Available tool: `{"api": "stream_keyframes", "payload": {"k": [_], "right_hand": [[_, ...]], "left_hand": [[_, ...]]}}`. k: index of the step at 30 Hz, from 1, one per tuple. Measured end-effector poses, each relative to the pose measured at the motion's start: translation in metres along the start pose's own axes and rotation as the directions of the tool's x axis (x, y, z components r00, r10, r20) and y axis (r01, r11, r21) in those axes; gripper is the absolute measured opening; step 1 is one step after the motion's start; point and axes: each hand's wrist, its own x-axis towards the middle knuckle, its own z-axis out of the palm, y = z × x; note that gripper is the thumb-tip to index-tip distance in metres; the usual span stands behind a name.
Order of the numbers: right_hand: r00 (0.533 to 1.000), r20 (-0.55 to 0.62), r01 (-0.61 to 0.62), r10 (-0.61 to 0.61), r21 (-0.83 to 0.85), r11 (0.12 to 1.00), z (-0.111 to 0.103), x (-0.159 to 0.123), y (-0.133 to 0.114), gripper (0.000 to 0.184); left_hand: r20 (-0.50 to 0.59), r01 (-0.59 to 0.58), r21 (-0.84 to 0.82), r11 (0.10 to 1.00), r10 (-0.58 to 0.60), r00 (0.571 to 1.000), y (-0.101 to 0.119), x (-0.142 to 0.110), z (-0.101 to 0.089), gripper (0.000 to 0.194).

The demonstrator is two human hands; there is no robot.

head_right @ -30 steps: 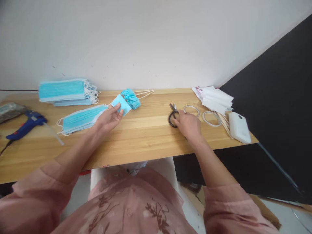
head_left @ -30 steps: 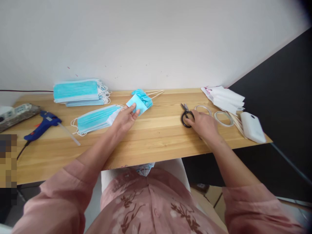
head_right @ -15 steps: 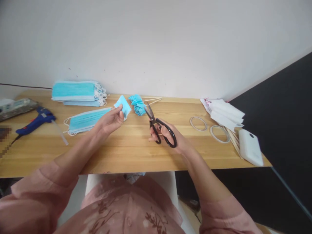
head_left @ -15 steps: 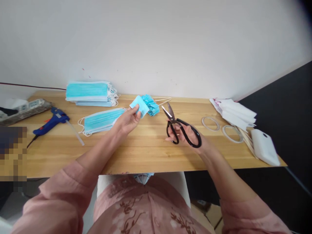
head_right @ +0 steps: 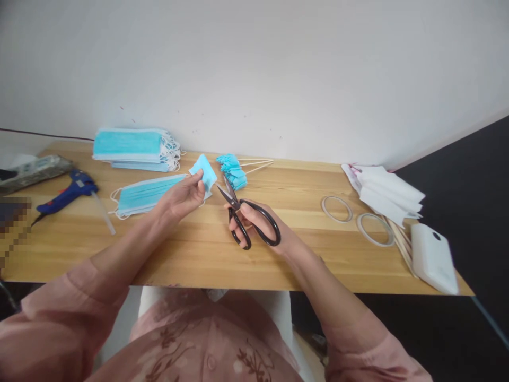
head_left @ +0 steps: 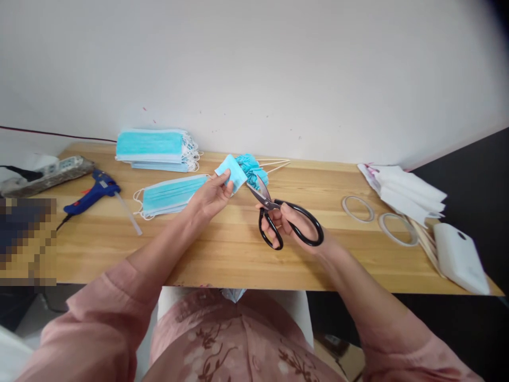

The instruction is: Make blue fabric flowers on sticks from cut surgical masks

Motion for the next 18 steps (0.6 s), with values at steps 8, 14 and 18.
{"api": "stream_keyframes", "payload": {"k": [8,14,18], "right_hand": [[1.000,-0.011,-0.007,0.007,-0.003,1.000,0.004,0.008,0.000,0.055],[1.000,-0.022,-0.008,0.008,0.005,1.000,0.003,0.008,0.002,0.055],[0.999,-0.035,-0.017,0.017,0.007,1.000,0.003,0.013,0.003,0.056]], "left_hand": [[0.011,0.014,-0.018,1.000,-0.014,1.000,-0.002,0.002,-0.002,0.017],[0.049,0.006,0.001,1.000,-0.006,0.999,-0.004,0.001,-0.001,0.023],[0.100,-0.010,0.035,0.999,0.007,0.995,-0.010,0.002,-0.005,0.020]]}}
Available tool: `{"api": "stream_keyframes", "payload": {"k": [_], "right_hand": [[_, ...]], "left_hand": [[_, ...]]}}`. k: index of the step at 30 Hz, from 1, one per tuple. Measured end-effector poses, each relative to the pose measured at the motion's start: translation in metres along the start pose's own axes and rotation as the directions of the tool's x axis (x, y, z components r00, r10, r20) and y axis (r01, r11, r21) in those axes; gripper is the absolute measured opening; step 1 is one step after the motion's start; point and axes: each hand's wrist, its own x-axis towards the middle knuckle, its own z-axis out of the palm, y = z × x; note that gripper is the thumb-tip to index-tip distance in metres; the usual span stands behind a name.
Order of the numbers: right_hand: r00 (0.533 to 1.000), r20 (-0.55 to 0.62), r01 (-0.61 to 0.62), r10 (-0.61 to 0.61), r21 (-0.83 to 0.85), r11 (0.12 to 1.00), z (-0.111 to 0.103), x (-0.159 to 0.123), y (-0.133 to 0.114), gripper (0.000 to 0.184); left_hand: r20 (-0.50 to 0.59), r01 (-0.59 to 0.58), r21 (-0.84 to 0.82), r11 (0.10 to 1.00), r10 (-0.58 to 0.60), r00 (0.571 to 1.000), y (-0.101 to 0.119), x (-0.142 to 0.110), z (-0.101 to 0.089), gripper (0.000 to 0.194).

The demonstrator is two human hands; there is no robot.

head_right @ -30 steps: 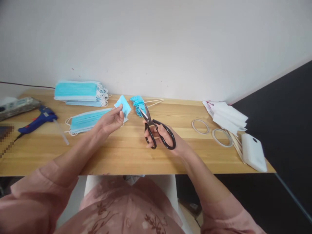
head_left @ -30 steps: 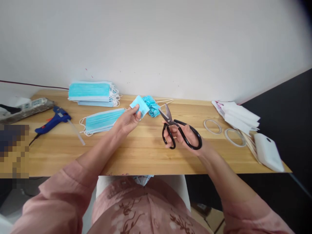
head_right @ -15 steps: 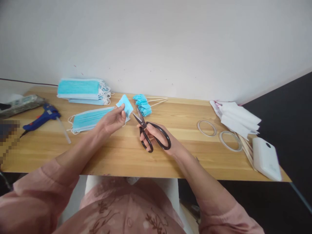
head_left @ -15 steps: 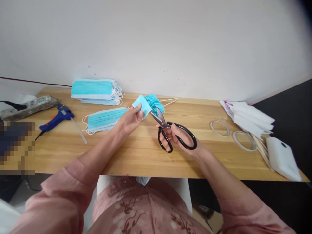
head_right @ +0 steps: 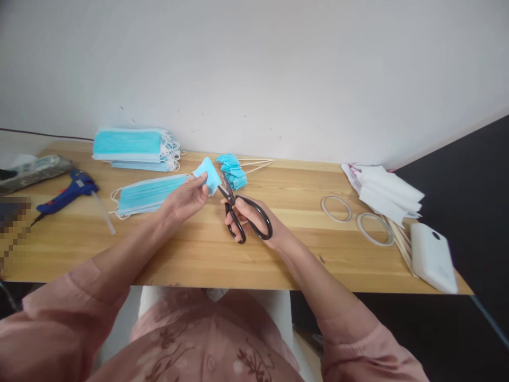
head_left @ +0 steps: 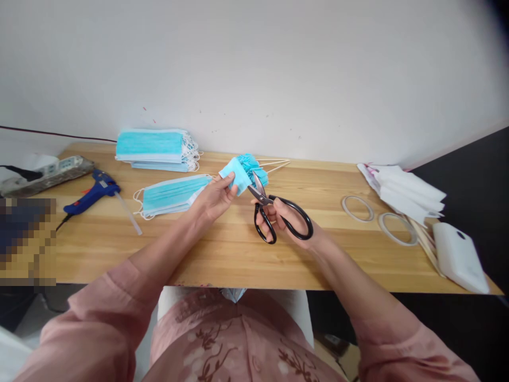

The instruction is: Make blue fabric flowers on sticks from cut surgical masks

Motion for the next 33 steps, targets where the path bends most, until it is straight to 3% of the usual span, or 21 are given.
{"api": "stream_keyframes", "payload": {"k": [4,9,16,27,33], "right_hand": [[1.000,0.001,0.003,-0.003,-0.007,1.000,0.001,0.010,0.002,0.058],[1.000,0.005,0.000,0.000,0.022,1.000,-0.003,0.019,0.007,0.059],[0.987,0.009,0.159,-0.160,0.051,0.986,-0.008,0.024,0.027,0.054],[0.988,-0.040,0.151,-0.148,0.116,0.982,-0.002,0.022,0.031,0.055],[0.986,-0.066,0.157,-0.150,0.107,0.982,0.002,0.020,0.026,0.055]], "left_hand": [[0.078,-0.019,0.048,0.999,0.015,0.997,-0.007,0.001,-0.004,0.016],[0.117,-0.048,0.074,0.996,0.039,0.992,-0.009,0.002,-0.006,0.027],[0.145,-0.122,0.095,0.988,0.107,0.984,-0.012,0.006,-0.013,0.023],[0.136,-0.145,0.121,0.982,0.128,0.982,-0.014,0.005,-0.012,0.018],[0.163,-0.137,0.113,0.984,0.118,0.980,-0.015,0.006,-0.014,0.031]]}}
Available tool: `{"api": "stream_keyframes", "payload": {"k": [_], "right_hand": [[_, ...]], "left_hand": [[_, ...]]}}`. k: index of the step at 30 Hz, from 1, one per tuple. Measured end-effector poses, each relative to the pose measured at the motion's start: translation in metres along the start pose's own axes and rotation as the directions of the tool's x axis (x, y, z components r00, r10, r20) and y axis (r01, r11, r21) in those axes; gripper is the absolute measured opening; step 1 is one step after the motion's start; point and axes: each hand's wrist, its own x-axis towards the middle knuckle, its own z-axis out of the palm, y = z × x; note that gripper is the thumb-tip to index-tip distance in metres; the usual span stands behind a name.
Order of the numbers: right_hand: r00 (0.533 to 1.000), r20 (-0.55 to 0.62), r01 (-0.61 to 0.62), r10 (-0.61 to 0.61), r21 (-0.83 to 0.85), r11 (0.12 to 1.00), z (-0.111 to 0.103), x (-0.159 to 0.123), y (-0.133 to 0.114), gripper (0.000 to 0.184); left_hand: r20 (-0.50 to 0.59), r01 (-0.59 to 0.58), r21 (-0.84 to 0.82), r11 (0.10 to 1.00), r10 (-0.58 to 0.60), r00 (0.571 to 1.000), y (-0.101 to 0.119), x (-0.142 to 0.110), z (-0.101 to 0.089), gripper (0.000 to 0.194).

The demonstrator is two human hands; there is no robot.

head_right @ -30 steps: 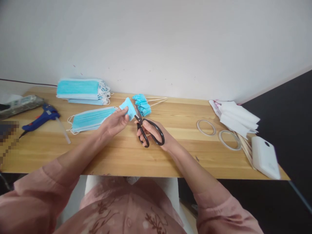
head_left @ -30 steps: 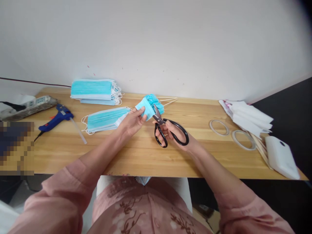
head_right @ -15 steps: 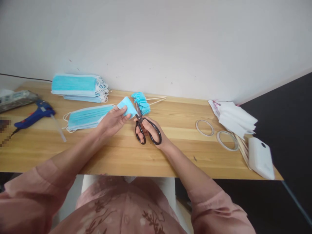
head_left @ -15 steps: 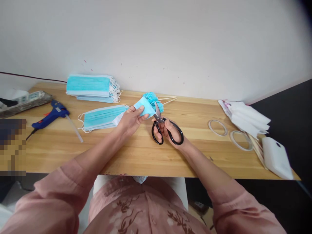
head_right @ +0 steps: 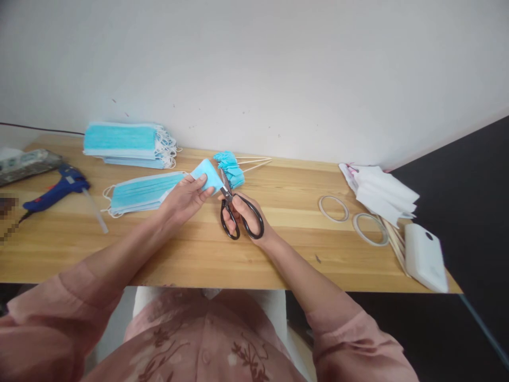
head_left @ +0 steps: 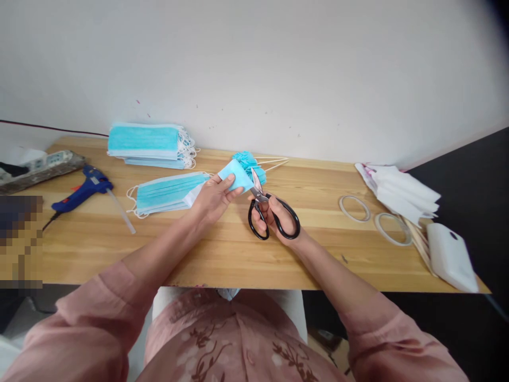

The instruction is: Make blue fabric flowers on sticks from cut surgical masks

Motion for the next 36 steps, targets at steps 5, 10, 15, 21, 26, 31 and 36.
{"api": "stream_keyframes", "payload": {"k": [5,10,15,21,26,31,36], "right_hand": [[1.000,-0.017,-0.009,0.009,-0.018,1.000,0.0020,-0.0007,-0.0030,0.055],[1.000,-0.025,-0.007,0.006,-0.040,0.999,0.0002,-0.0003,-0.0005,0.055],[0.999,-0.033,-0.010,0.008,-0.052,0.999,-0.0025,-0.0007,0.0031,0.055],[0.999,-0.045,-0.017,0.014,-0.085,0.996,-0.0017,-0.0006,0.0009,0.060],[0.998,-0.069,-0.024,0.015,-0.144,0.989,0.0006,-0.0017,-0.0036,0.064],[0.996,-0.086,-0.033,0.020,-0.149,0.988,-0.0003,-0.0018,-0.0031,0.063],[0.996,-0.089,-0.030,0.016,-0.158,0.987,0.0000,-0.0022,-0.0037,0.061]], "left_hand": [[-0.020,0.010,-0.001,1.000,-0.010,1.000,0.0004,-0.0010,0.0010,0.025],[-0.027,0.016,0.003,1.000,-0.016,1.000,0.0001,-0.0006,0.0007,0.017],[-0.011,0.003,-0.005,1.000,-0.004,1.000,0.0000,-0.0010,0.0014,0.008],[-0.010,0.013,-0.001,1.000,-0.013,1.000,-0.0001,-0.0011,0.0015,0.008],[-0.014,0.024,0.004,1.000,-0.023,1.000,-0.0004,0.0000,0.0007,0.010],[-0.040,0.032,-0.002,0.999,-0.032,0.999,0.0006,-0.0004,0.0024,0.028],[-0.048,0.033,0.001,0.999,-0.033,0.998,0.0009,-0.0001,0.0024,0.031]]}}
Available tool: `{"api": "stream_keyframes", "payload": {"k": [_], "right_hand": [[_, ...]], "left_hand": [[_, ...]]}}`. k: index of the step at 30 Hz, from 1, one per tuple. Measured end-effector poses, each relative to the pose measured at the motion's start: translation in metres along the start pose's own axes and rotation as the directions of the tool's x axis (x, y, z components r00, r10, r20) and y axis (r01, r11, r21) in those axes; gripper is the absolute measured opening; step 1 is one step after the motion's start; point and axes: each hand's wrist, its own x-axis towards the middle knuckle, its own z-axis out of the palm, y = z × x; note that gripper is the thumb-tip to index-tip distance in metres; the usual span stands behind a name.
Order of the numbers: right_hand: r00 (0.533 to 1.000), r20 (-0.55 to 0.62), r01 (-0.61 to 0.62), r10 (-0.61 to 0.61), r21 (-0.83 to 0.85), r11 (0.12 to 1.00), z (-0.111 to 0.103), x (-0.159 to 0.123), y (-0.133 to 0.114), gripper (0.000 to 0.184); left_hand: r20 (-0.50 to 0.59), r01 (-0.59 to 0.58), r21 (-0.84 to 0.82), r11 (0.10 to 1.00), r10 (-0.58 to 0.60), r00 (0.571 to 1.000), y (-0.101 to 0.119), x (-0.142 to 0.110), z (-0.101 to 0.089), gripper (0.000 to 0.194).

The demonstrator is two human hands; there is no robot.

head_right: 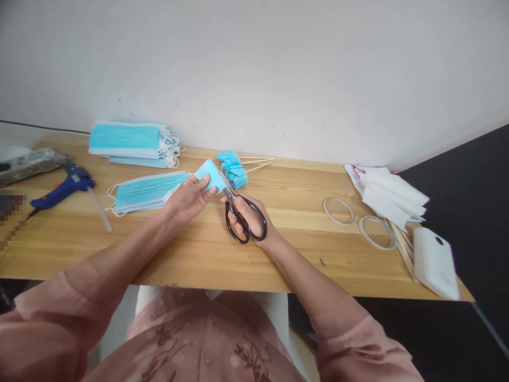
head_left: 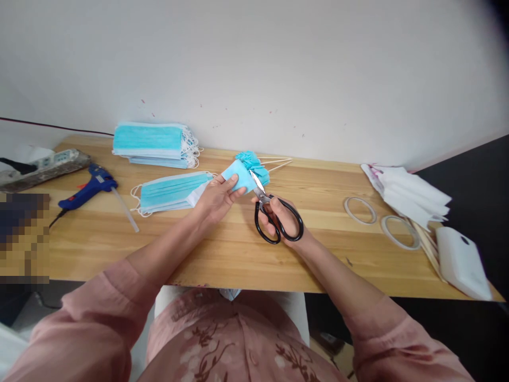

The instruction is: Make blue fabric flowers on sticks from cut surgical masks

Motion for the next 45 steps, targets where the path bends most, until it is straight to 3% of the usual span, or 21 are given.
{"api": "stream_keyframes", "payload": {"k": [14,21,29,33,37,45], "right_hand": [[1.000,0.013,-0.008,0.007,0.068,0.998,0.000,0.000,0.003,0.055],[1.000,0.015,0.018,-0.019,0.033,0.999,0.004,0.003,0.002,0.057],[0.978,0.194,-0.101,0.079,0.105,0.989,-0.002,0.008,-0.007,0.070],[0.971,0.233,-0.080,0.060,0.078,0.994,-0.003,0.011,-0.009,0.071],[0.967,0.252,-0.049,0.031,0.065,0.997,0.000,0.014,-0.013,0.082],[0.973,0.228,-0.044,0.024,0.084,0.996,0.003,0.024,-0.016,0.078]], "left_hand": [[0.010,0.003,-0.020,1.000,-0.002,1.000,0.001,-0.001,0.001,0.033],[0.037,-0.050,0.017,0.999,0.049,0.998,0.004,0.001,-0.002,0.033],[0.058,-0.120,0.050,0.991,0.117,0.991,0.008,0.004,-0.007,0.023],[0.065,-0.117,0.042,0.992,0.114,0.991,0.009,0.005,-0.008,0.024],[0.065,-0.123,0.043,0.992,0.120,0.991,0.009,0.005,-0.007,0.023],[0.029,-0.087,0.064,0.994,0.085,0.996,0.009,0.002,-0.003,0.016]]}}
